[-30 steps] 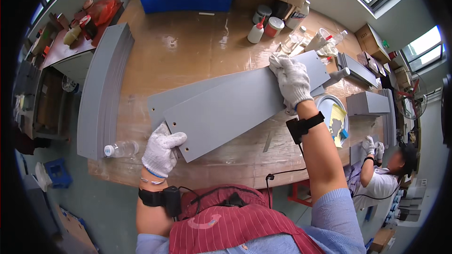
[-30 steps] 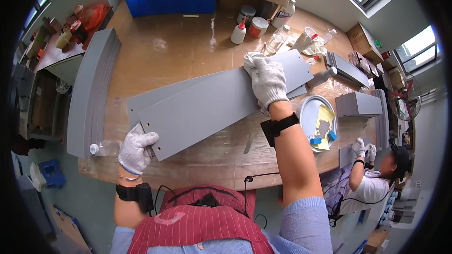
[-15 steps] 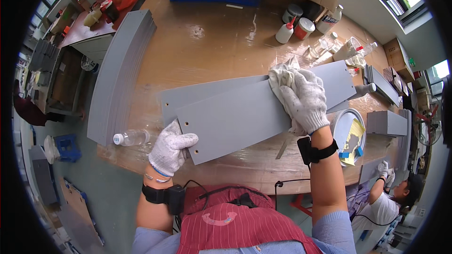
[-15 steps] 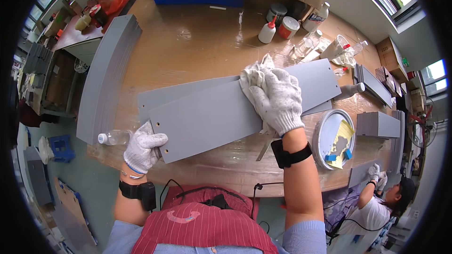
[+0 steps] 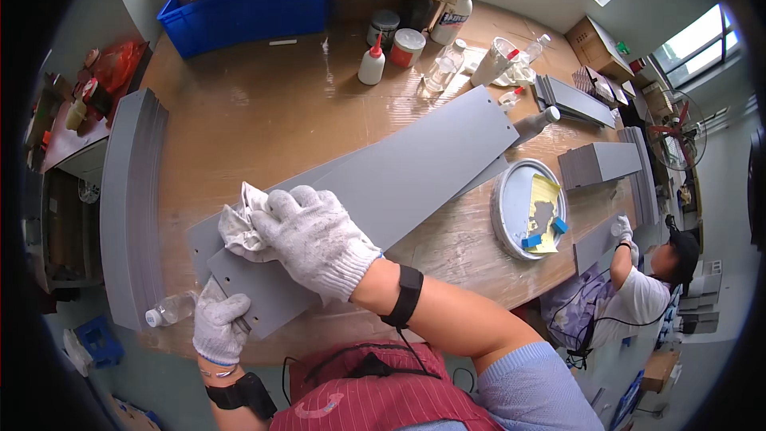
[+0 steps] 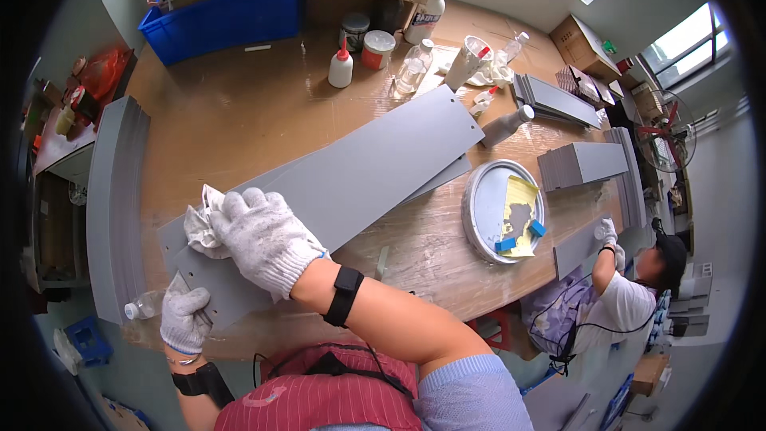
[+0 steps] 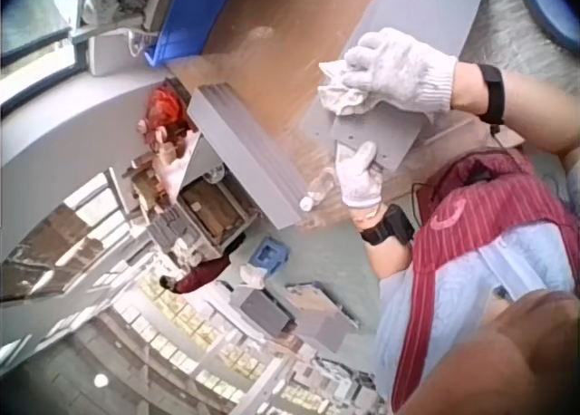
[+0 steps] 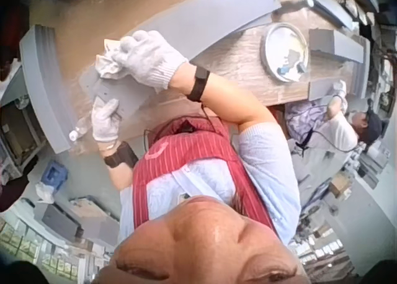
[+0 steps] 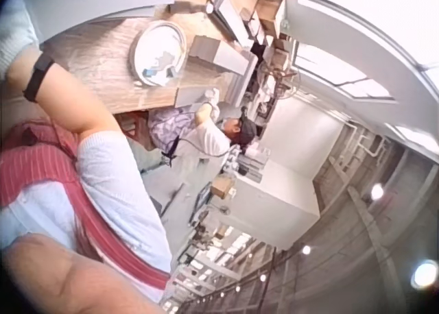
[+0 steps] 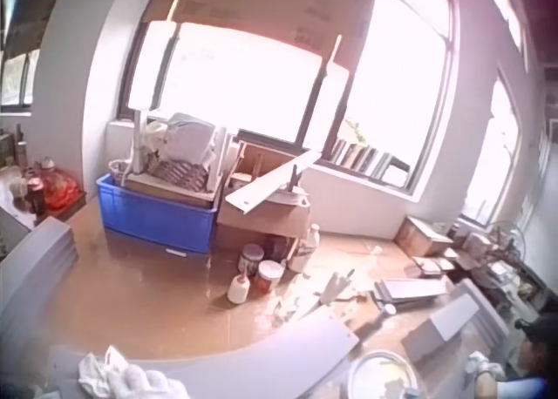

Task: The person cleans a stack of gray rectangular panels on a workbench. They wipe the panels with a white cloth, apply liquid from a bottle, and use a blue sponge to scrub the surface. The person handles the panels one at a time, flipping them over to clean both sides.

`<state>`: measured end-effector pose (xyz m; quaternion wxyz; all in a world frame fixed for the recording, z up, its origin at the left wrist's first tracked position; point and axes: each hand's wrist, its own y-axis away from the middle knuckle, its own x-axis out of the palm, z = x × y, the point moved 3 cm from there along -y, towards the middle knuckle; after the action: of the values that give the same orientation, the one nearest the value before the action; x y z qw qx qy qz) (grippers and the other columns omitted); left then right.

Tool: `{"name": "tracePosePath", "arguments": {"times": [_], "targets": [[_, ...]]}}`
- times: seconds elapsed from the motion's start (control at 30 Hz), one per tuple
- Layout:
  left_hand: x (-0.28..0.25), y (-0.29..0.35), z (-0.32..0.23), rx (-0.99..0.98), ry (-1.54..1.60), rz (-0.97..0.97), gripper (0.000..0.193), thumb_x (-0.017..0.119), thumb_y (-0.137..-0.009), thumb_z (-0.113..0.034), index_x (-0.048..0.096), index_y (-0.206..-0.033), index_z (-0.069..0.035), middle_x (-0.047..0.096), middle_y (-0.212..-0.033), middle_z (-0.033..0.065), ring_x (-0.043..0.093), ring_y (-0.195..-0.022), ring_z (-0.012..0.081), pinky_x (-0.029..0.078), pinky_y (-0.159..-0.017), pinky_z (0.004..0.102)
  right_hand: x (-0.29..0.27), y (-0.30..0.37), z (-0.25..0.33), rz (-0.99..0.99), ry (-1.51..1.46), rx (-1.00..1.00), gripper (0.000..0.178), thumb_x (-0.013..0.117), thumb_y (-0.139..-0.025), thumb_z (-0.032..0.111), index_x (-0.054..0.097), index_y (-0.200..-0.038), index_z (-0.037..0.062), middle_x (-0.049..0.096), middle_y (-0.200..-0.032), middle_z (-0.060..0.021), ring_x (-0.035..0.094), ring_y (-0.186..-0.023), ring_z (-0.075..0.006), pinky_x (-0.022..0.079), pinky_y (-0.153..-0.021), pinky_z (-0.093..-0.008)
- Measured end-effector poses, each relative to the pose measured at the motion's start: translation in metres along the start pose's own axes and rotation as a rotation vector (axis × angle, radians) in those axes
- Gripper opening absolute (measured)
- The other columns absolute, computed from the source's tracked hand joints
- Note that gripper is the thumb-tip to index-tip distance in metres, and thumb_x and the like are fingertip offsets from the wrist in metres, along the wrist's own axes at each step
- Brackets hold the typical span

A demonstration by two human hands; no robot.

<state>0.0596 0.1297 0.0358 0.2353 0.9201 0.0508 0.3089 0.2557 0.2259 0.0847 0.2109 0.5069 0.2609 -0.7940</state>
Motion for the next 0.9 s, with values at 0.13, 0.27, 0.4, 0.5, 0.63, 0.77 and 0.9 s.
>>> {"name": "tracePosePath", "arguments": {"times": [0.13, 0.27, 0.4, 0.5, 0.63, 0.77, 0.9], "targets": [[0.001, 0.002, -0.002, 0.011, -0.052, -0.040, 0.070, 0.054, -0.077, 0.007, 0.039, -0.146, 0.009, 0.059, -0.133, 0.0241, 0.066, -0.118, 0.0356, 0.056, -0.103, 0.0458, -0.036, 0.027, -0.097, -0.146, 0.133, 0.181, 0.036, 0.064, -0.088, 0.020, 0.064, -0.123, 0.0082, 0.063, -0.106, -0.0111, 0.063, -0.099, -0.0321, 0.052, -0.084, -0.0447], [0.000, 0.004, -0.001, 0.035, -0.075, -0.082, 0.072, 0.053, -0.075, 0.008, 0.038, -0.145, 0.010, 0.058, -0.133, 0.0257, 0.066, -0.117, 0.0370, 0.057, -0.102, 0.0473, -0.068, 0.055, -0.194, -0.260, 0.251, 0.325, 0.045, 0.066, -0.088, 0.023, 0.063, -0.132, 0.0138, 0.064, -0.112, -0.0120, 0.061, -0.103, -0.0351, 0.050, -0.090, -0.0468], [-0.001, 0.007, 0.000, 0.054, -0.108, -0.143, 0.075, 0.054, -0.075, 0.008, 0.036, -0.148, 0.009, 0.061, -0.129, 0.0245, 0.069, -0.111, 0.0347, 0.059, -0.097, 0.0446, -0.089, 0.068, -0.279, -0.262, 0.370, 0.490, 0.034, 0.062, -0.091, 0.021, 0.067, -0.123, 0.0107, 0.067, -0.113, -0.0158, 0.062, -0.106, -0.0377, 0.049, -0.094, -0.0493], [-0.016, 0.008, -0.001, 0.033, -0.152, -0.089, 0.076, 0.055, -0.075, 0.009, 0.035, -0.149, 0.009, 0.062, -0.126, 0.0241, 0.071, -0.106, 0.0331, 0.061, -0.090, 0.0423, -0.111, 0.083, -0.331, -0.270, 0.301, 0.609, 0.031, 0.058, -0.094, 0.023, 0.067, -0.120, 0.0076, 0.067, -0.111, -0.0203, 0.063, -0.109, -0.0407, 0.049, -0.096, -0.0493], [-0.013, 0.011, 0.001, 0.084, -0.159, -0.173, 0.075, 0.056, -0.076, 0.008, 0.035, -0.148, 0.009, 0.063, -0.124, 0.0247, 0.072, -0.099, 0.0323, 0.062, -0.083, 0.0402, -0.125, 0.109, -0.377, -0.085, 0.073, 1.021, 0.037, 0.051, -0.100, 0.030, 0.066, -0.127, 0.0093, 0.066, -0.125, -0.0258, 0.065, -0.114, -0.0398, 0.051, -0.099, -0.0467], [0.008, 0.006, 0.004, 0.118, -0.113, -0.169, 0.073, 0.056, -0.077, 0.008, 0.036, -0.147, 0.009, 0.062, -0.125, 0.0252, 0.071, -0.105, 0.0338, 0.062, -0.088, 0.0423, -0.105, 0.185, -0.393, -0.089, -0.026, 1.198, 0.051, 0.044, -0.103, 0.046, 0.068, -0.120, 0.0048, 0.070, -0.116, -0.0258, 0.064, -0.114, -0.0433, 0.050, -0.095, -0.0497], [0.014, 0.006, 0.002, 0.098, -0.118, -0.118, 0.070, 0.056, -0.077, 0.007, 0.039, -0.145, 0.009, 0.061, -0.129, 0.0245, 0.067, -0.115, 0.0353, 0.058, -0.098, 0.0455, -0.047, 0.229, -0.318, -0.169, -0.577, 1.164, 0.043, 0.053, -0.100, 0.039, 0.069, -0.112, -0.0001, 0.072, -0.105, -0.0236, 0.067, -0.106, -0.0398, 0.050, -0.091, -0.0450]]}}
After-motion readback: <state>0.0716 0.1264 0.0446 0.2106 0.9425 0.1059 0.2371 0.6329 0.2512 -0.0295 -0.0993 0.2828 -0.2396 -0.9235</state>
